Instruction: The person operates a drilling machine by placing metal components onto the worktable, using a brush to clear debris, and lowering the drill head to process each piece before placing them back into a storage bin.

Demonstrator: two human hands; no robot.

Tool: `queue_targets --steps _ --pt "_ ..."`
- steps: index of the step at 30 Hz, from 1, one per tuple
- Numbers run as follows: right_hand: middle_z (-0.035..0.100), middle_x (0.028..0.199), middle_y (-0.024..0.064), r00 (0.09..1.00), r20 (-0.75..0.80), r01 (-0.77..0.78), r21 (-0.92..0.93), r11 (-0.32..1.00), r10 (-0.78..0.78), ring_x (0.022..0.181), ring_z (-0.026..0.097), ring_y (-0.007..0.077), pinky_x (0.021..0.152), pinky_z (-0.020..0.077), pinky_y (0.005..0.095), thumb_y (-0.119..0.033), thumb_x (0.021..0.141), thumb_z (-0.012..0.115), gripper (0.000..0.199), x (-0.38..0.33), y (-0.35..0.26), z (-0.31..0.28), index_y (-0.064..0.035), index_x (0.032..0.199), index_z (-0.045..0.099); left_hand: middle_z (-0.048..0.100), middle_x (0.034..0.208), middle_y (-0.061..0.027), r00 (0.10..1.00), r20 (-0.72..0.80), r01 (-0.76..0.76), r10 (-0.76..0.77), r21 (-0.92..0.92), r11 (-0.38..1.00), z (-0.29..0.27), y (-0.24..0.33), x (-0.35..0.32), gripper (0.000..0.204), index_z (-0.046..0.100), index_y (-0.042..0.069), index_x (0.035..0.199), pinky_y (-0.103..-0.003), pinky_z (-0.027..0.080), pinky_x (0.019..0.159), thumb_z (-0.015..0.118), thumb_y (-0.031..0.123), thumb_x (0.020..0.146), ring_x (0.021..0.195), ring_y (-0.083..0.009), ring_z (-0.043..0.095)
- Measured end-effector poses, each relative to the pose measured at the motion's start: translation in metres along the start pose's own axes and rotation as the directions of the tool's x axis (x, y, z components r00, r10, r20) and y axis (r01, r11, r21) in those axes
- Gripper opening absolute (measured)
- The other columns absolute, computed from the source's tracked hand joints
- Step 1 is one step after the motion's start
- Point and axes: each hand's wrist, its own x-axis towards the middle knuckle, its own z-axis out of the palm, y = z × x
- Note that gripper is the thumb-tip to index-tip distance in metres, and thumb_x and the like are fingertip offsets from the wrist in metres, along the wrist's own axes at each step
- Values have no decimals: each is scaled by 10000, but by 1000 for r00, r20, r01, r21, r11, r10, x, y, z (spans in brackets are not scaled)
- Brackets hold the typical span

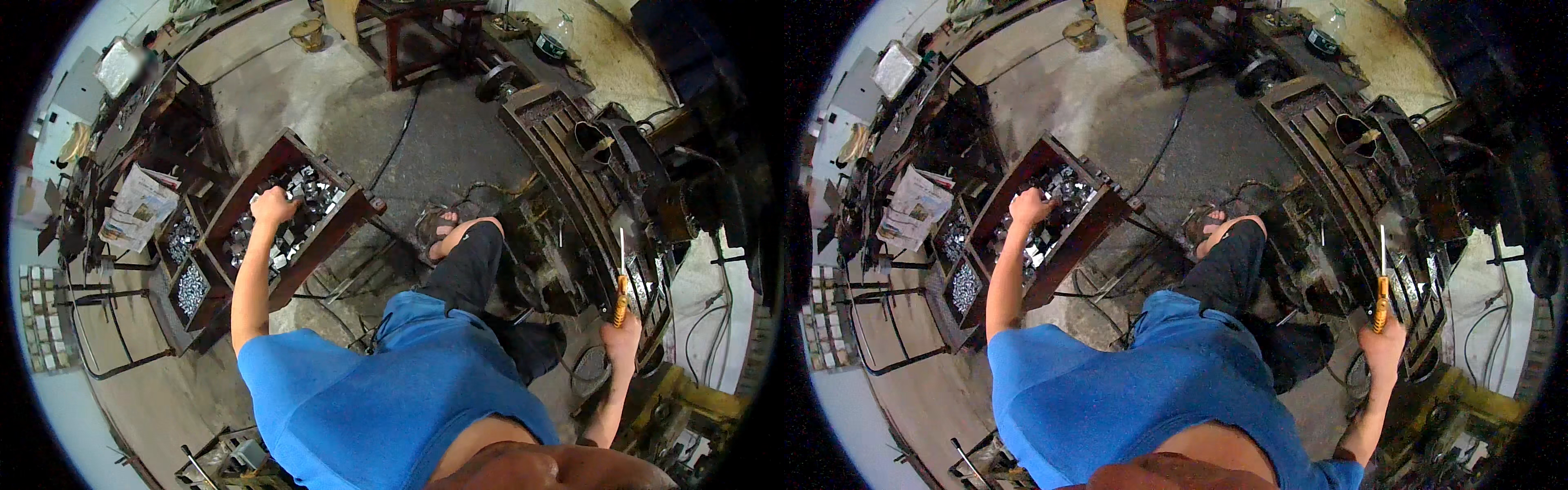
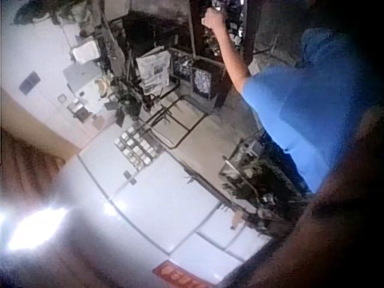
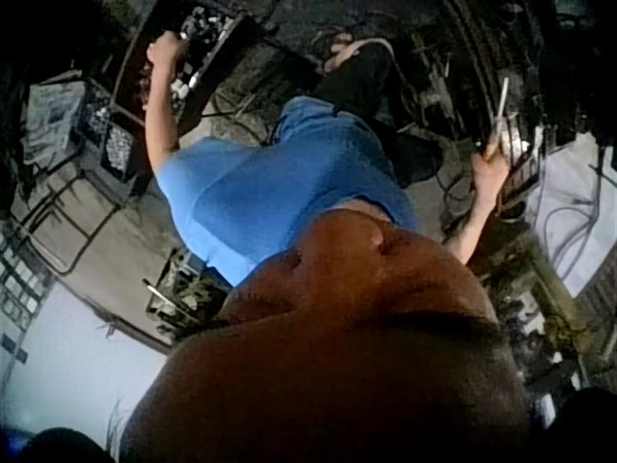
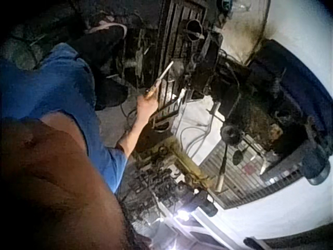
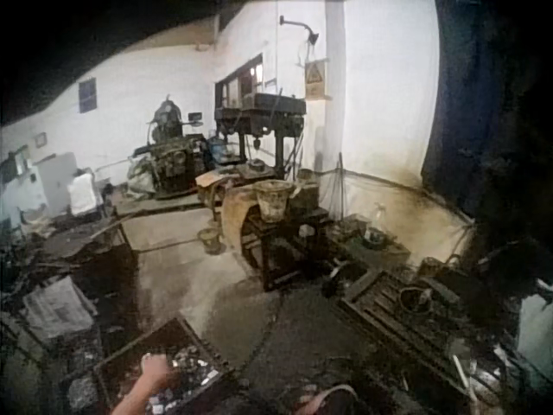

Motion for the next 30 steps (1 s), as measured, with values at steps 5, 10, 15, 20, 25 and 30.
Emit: queue_targets --steps 5,10,15,20,25,30 --pt "373 485 136 999 52 4 3 1000 -4 433 396 243 458 345 364 -90 541 530 177 1 -7 -2 4 638 414 640 869 -149 997 3 -75 76 -164 984 14 -20 12 367 647 63 901 -387 484 722 639 346 667 835 -289 615" --pt "527 611 193 989 150 -7 81 997 -5 561 541 335 543 438 366 -125 536 559 414 -10 -22 -3 -13 933 585 614 847 -86 992 60 22 111 -949 316 -22 1 1 240 606 -26 953 -273 502 544 578 109 757 620 -108 562" --pt "586 704 197 899 203 390 28 921 -387 672 583 355 603 467 421 -288 523 608 371 0 -69 26 -39 797 579 573 851 -78 865 -27 21 502 -996 -90 -52 111 -3 315 520 -21 1053 -297 504 589 572 155 797 632 -159 578" --pt "591 653 210 865 278 442 -31 897 -417 634 596 363 593 486 426 -269 525 573 312 28 -115 57 -9 689 623 560 828 -72 639 -44 210 768 -950 -230 -62 255 -44 269 516 -9 1024 -314 476 548 562 138 803 656 -176 567" --pt "600 686 218 915 311 276 -17 961 -257 692 600 367 628 483 421 -252 533 557 293 36 -85 54 -15 687 633 553 762 -22 537 52 178 842 -983 -52 -29 347 -56 262 555 -5 1013 -281 460 517 592 153 808 578 -96 498" --pt "599 693 221 921 354 202 -71 977 -164 701 598 368 647 483 414 -271 537 541 310 20 -19 30 -2 662 628 580 744 -59 393 110 -47 913 -989 139 -36 403 -84 236 546 -29 977 -265 443 469 593 120 800 582 -142 574"
